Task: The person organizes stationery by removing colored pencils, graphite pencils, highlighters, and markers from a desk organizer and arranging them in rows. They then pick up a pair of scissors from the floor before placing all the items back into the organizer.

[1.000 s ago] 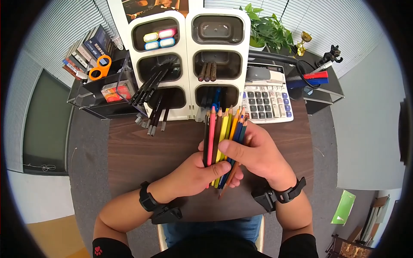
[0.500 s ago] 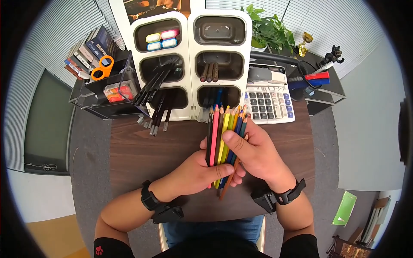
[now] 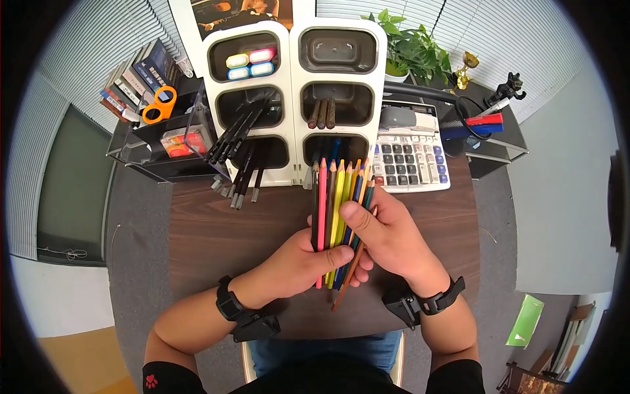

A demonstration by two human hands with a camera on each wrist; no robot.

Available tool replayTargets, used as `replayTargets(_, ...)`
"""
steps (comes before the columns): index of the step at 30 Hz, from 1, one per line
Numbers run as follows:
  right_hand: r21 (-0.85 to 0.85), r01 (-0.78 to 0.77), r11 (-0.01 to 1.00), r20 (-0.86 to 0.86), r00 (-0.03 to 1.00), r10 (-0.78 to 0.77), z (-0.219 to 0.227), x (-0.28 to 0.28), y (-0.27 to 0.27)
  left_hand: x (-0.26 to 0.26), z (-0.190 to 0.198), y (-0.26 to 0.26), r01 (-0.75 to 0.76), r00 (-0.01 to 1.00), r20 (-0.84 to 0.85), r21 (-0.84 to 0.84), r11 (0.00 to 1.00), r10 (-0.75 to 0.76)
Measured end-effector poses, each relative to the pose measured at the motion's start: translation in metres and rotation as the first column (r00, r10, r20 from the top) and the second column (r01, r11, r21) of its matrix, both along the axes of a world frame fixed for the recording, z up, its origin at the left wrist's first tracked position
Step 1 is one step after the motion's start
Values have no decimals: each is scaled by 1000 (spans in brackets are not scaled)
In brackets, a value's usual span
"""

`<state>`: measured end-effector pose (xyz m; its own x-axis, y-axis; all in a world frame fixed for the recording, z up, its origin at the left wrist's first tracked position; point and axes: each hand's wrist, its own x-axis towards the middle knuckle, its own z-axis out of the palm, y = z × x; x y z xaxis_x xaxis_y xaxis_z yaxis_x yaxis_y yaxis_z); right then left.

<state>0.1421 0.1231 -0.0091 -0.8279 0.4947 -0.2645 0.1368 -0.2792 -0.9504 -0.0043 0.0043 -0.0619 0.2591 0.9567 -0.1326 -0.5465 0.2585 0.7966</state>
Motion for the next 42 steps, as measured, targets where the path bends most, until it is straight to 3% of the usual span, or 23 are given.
replayTargets(3,10,34,999,-27,999,-34,-2,0,0,0,7,0,-6,999,-34,-49,999,4)
replayTargets(5,7,45,999,-44,998,-45,-5,1,-1,2,8,1,-48,998,43,-45,998,50)
replayTargets(12,84,146,986,-53,989,-141,-9,-1,1,2,6,1,-94,992,80,-60,994,99)
replayTargets(18,87,173,981,-22,985,-172,-7,-1,-1,3,6,1,-118,992,21,-100,988,121)
replayTargets(23,97,199,975,-27,980,-197,-4,-2,-1,0,10,4,-44,987,-154,-62,997,34)
replayTargets(31,203,255,945,-230,951,-207,-13,0,7,3,5,3,-69,989,-140,-100,993,55)
replayTargets(36,157,180,971,-128,979,-161,-11,5,7,5,6,3,-89,985,-154,-64,994,78)
replayTargets(39,132,170,977,-240,961,-135,-13,8,4,6,8,2,-121,959,-247,72,990,135)
replayTargets(40,125,169,978,-279,952,-128,-13,9,3,4,11,-1,-146,904,-395,72,987,163)
replayTargets(41,270,150,951,-372,927,-41,-12,10,1,4,12,-3,-172,826,-532,74,982,185)
replayTargets(42,408,144,902,-447,893,60,-9,11,-1,4,10,-3,-177,828,-530,66,982,184)
